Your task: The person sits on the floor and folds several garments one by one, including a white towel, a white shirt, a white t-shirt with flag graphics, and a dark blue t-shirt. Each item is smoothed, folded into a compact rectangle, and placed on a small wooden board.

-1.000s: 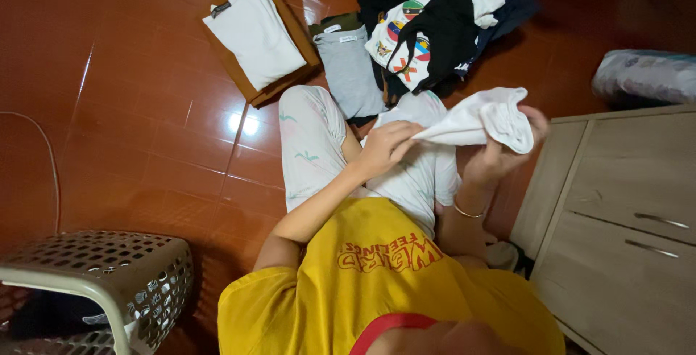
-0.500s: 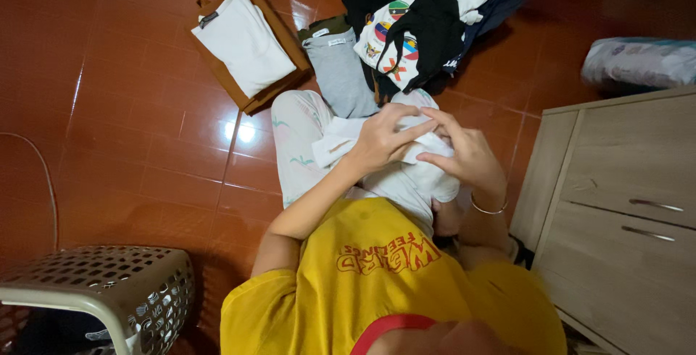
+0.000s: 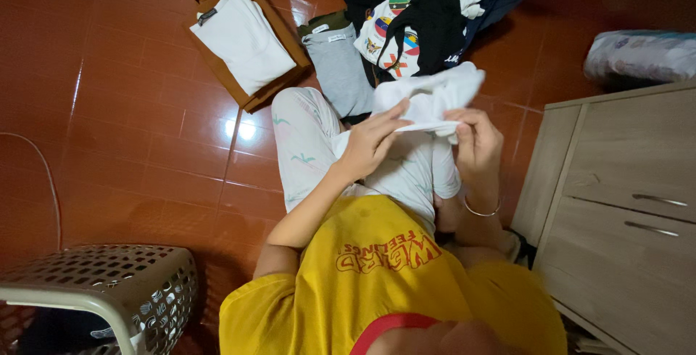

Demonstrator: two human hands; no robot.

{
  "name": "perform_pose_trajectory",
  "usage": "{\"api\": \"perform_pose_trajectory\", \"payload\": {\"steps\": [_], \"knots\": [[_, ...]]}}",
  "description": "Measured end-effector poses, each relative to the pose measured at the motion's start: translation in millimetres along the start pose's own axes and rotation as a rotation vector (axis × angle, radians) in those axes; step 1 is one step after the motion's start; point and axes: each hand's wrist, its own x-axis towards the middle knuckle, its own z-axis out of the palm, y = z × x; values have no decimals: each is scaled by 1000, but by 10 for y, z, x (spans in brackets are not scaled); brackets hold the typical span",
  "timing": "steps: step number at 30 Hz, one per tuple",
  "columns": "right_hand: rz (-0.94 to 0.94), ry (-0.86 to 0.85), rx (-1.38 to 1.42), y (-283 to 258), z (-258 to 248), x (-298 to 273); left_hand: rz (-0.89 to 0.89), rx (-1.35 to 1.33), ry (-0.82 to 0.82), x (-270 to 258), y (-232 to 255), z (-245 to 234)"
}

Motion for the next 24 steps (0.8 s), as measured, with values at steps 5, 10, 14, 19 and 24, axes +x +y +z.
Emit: {"api": "perform_pose_trajectory", "payload": {"steps": [5, 10, 14, 19, 24], "knots": [[134, 37, 119, 225, -58, -221, -47, -280, -222, -32, 18, 129], [-197, -271, 586, 589, -489, -98, -140, -14, -518, -379, -643, 556], [-216, -145, 614, 515, -983, -173, -291, 226, -643, -842, -1504, 695], [-111, -230, -55, 507, -1609, 451, -357, 404, -215, -633, -2068, -375], [11, -495, -636, 753, -1478, 884, -138, 698, 199, -113, -1232, -1642]]}}
